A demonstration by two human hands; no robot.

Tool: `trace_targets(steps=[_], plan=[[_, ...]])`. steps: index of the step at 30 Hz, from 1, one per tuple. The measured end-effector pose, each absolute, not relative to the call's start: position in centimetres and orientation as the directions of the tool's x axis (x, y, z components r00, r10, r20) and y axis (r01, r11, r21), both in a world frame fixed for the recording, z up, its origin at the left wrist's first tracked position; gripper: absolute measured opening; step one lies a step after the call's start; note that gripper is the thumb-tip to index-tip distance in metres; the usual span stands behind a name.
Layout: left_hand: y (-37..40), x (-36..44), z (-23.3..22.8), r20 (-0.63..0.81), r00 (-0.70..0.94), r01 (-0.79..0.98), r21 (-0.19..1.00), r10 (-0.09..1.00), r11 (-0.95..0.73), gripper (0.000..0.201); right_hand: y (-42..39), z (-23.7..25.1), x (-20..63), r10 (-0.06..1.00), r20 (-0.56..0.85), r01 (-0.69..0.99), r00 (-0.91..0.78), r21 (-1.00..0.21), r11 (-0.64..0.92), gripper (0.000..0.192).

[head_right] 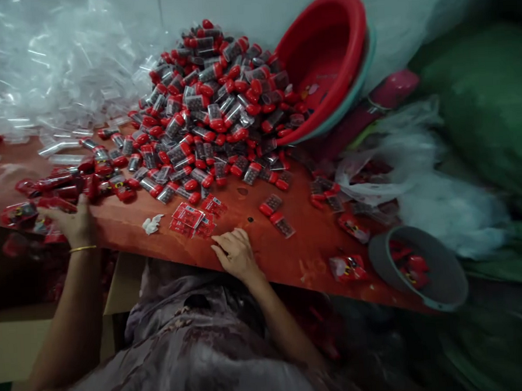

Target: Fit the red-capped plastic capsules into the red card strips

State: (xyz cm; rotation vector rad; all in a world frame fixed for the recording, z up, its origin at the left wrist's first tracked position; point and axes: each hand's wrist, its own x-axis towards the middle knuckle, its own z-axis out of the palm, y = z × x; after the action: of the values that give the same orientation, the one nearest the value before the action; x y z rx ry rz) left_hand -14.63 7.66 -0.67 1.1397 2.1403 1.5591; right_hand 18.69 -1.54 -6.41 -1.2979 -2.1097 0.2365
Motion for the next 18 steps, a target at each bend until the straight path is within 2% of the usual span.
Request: trace_targets(steps=[2, 3, 6, 8, 12, 15, 18], plan=[[7.7, -13.2, -1.1, 0.34, -0.624, 0.628, 0.754, 0.704, 0.192, 0.075, -1.5, -6.5, 18.7, 0.853, 0.422, 0.734, -0.307, -0.466, 0.495, 0.018], [7.9, -12.6, -1.3, 0.351, -0.605, 0.681, 0.694, 0.715, 0.236, 0.076, -1.5, -6.5, 18.7, 0.855, 0.417, 0.731, -0.309, -0.47, 0.494, 0.018], [9.0, -11.7, -2.0, 0.337, -0.441, 0.83, 0.506, 0.832, 0.235, 0.058, -1.5, -6.6, 18.8, 0.857, 0.415, 0.728, -0.306, -0.478, 0.492, 0.019], [9.5, -12.1, -2.4, 0.345, -0.403, 0.871, 0.43, 0.848, 0.239, 0.048, -1.5, -6.5, 18.8, 0.857, 0.418, 0.728, -0.299, -0.481, 0.489, 0.018], [9.1, -14.6, -2.3, 0.371, -0.434, 0.88, 0.372, 0.821, 0.297, 0.044, -1.5, -6.3, 18.8, 0.865, 0.405, 0.728, -0.297, -0.49, 0.479, 0.017], [8.1, -15.7, -1.6, 0.39, -0.47, 0.866, 0.375, 0.792, 0.33, 0.049, -1.4, -6.3, 18.8, 0.865, 0.404, 0.721, -0.298, -0.499, 0.481, 0.016], [6.4, -13.6, -1.0, 0.493, -0.363, 0.912, 0.362, 0.79, 0.193, 0.046, -1.3, -6.5, 18.9, 0.856, 0.433, 0.709, -0.283, -0.506, 0.491, 0.017]])
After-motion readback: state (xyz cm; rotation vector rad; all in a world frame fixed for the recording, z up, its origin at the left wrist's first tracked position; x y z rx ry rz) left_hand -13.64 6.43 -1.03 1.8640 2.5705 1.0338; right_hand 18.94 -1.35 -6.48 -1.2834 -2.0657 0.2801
